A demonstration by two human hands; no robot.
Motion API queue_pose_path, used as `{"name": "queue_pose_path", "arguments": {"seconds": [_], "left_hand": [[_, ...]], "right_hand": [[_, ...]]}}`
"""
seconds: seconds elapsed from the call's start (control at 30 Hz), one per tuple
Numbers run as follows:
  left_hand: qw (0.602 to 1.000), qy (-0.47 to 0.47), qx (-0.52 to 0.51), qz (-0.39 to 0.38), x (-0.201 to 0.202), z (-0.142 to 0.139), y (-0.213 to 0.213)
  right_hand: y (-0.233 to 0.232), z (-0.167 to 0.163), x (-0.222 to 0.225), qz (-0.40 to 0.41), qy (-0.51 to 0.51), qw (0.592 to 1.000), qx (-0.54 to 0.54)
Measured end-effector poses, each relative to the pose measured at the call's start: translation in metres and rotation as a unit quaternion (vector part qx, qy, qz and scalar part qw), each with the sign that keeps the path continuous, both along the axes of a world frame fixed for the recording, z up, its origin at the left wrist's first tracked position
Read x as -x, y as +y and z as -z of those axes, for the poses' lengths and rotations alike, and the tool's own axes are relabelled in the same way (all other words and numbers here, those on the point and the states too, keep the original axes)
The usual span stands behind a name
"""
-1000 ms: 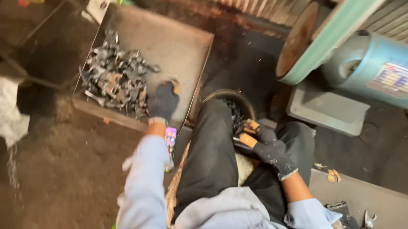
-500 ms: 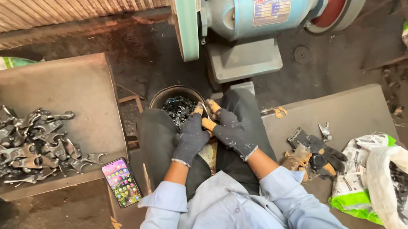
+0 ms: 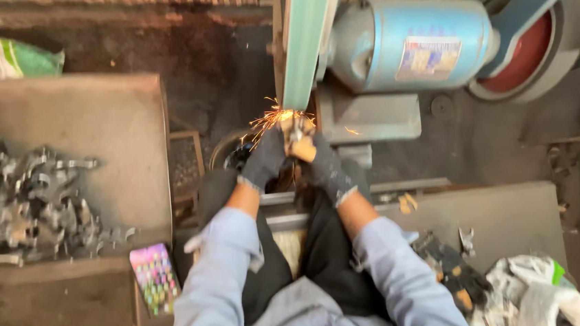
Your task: The person sits at a bench grinder and grinds metal workpieces one at a time, holding each against the spinning wheel as sparks fly. They place ground pieces into a metal tray, pick new rough pieces from the tray, and set finished pieces into a bucket between their legs.
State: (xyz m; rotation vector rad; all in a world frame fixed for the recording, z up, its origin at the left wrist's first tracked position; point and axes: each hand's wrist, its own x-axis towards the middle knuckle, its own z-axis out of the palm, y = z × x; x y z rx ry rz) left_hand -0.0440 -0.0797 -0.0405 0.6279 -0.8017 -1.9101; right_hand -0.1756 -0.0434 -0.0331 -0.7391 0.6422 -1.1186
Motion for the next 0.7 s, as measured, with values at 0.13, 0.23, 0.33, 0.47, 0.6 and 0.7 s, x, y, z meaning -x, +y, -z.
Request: {"name": "queue_pose_path", "arguments": {"seconds": [0.13,0.23,0.33,0.47,0.6,0.7], "left_hand": [[0.976,0.036,-0.216,-0.004,0.0,0.042,-0.015],[0.991,-0.127,-0.043,-0.005,-0.005,0.051,-0.015],[0.988,-0.146,0.036,0.019,-0.011,0.032,-0.008],[0.974,-0.16,0.147,0.064,-0.023,-0.03,0.022],[0.923,-0.241,0.294,0.061,-0.041,-0.087,0.06],[0.847,-0.439,0.299,0.031,-0.064,-0.092,0.072]], "right_hand": [[-0.02,0.044,-0.003,0.047,-0.022,0.995,-0.087],[-0.024,0.054,-0.003,0.063,-0.047,0.989,-0.129],[-0.015,0.039,0.004,0.049,0.224,0.97,0.086],[0.015,-0.016,0.03,-0.039,0.293,0.951,0.096],[0.049,-0.052,0.03,-0.073,0.113,0.979,0.156],[0.063,-0.049,0.016,-0.079,0.467,0.872,0.121]]}}
